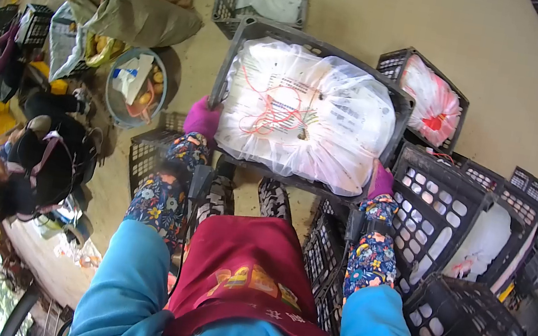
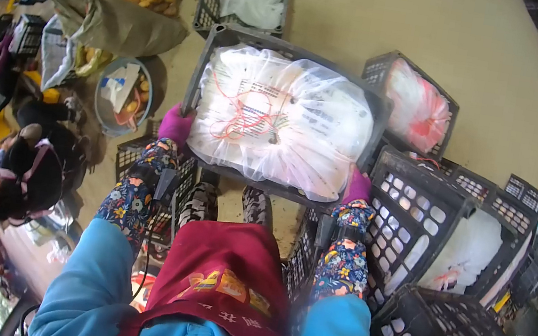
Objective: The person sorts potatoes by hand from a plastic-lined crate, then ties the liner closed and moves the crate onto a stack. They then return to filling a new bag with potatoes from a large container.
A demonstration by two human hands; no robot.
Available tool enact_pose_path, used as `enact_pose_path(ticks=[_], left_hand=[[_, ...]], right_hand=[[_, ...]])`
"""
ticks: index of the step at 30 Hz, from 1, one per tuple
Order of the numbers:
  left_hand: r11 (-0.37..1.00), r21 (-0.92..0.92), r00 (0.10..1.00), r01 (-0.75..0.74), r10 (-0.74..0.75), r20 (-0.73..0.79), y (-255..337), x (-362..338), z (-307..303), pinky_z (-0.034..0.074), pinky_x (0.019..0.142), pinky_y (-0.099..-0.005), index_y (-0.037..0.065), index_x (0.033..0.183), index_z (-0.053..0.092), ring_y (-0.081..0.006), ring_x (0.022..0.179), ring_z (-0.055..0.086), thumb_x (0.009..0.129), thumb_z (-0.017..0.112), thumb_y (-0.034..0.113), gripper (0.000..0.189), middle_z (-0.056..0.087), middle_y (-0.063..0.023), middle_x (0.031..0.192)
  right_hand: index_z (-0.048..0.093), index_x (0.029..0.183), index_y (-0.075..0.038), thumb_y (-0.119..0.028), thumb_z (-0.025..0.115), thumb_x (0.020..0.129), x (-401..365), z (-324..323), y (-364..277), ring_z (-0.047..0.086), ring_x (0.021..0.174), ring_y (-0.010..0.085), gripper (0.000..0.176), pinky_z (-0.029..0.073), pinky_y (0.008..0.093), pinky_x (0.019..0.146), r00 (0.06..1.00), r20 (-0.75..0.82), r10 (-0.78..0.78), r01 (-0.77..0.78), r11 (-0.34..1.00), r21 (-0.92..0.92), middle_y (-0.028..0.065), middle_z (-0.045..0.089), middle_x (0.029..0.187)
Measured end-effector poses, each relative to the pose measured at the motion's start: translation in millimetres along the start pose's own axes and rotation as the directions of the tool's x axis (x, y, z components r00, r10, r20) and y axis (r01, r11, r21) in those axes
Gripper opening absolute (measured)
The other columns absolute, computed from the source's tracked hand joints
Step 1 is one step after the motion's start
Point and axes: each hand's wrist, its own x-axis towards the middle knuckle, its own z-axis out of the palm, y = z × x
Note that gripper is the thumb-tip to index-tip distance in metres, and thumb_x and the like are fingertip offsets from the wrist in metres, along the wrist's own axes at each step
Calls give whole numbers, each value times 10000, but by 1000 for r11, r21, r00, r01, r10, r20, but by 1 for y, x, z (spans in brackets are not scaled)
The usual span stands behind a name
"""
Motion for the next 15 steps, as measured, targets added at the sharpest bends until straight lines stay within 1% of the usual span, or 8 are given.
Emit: enact_pose_path(ticks=[2, 3, 4, 6, 7, 10, 13, 15], left_hand=[[999, -30, 999, -41, 41, -4, -12, 5, 5, 514, 756, -464, 101, 1037, 685, -400, 904, 665, 844, 676, 363, 325, 695, -191, 924], [995, -40, 996, -88, 87, -22, -16, 10, 9, 517, 741, -461, 88, 1018, 689, -405, 891, 667, 845, 679, 353, 317, 694, -198, 902], [994, -46, 995, -101, 100, -11, -5, 5, -1, 520, 721, -447, 64, 979, 697, -380, 835, 686, 846, 689, 329, 297, 698, -198, 870], [981, -120, 987, -154, 157, 15, -19, 19, 1, 516, 699, -430, 47, 972, 698, -349, 791, 690, 844, 696, 317, 299, 701, -192, 842], [975, -138, 983, -172, 180, 47, -31, 25, -1, 514, 687, -422, 38, 969, 699, -334, 769, 692, 843, 699, 311, 300, 703, -188, 828], [973, -172, 962, -156, 189, 197, -54, 58, -27, 446, 533, -346, 10, 934, 690, -146, 569, 567, 873, 695, 274, 272, 637, -50, 668], [954, -100, 940, -283, 297, 168, -58, 64, -57, 427, 559, -335, 2, 924, 686, -120, 605, 546, 882, 680, 227, 229, 615, -30, 668], [947, -63, 914, -314, 320, 251, -40, 48, -80, 459, 597, -380, -10, 911, 683, -218, 631, 610, 860, 669, 267, 282, 648, -114, 694]], right_hand=[[616, 1186, -39, -437, 481, 953, -2, 1, 4, 589, 1087, 429, 481, 470, 435, 938, 981, -20, -192, 172, 920, -352, 290, 615, 1148], [630, 1172, -56, -453, 452, 961, -1, 5, 9, 582, 1089, 453, 484, 468, 455, 943, 980, -35, -196, 173, 925, -338, 295, 609, 1149], [619, 1169, -49, -369, 487, 956, 31, 48, 47, 593, 1075, 423, 406, 478, 443, 926, 1000, -23, -21, 22, 999, 28, 270, 617, 1152], [596, 1161, -33, -201, 557, 948, 92, 127, 117, 615, 1049, 362, 274, 497, 419, 894, 944, 3, 331, -212, 596, 774, 221, 631, 1158], [607, 1146, -26, -233, 568, 926, 30, 49, 47, 614, 1041, 371, 305, 495, 425, 884, 982, -13, 190, -169, 901, 400, 231, 633, 1151], [640, 1103, -3, -330, 602, 862, -54, 30, 2, 614, 1020, 396, 408, 487, 442, 854, 999, 45, 8, -10, 998, 57, 260, 638, 1129], [665, 1063, 17, -388, 629, 809, -113, 67, -7, 617, 991, 399, 479, 481, 450, 826, 996, 63, 62, -67, 993, 94, 270, 650, 1097], [669, 1050, 24, -385, 632, 803, -149, 105, -4, 621, 975, 378, 479, 479, 441, 820, 972, 120, 203, -226, 947, 230, 256, 662, 1074]])
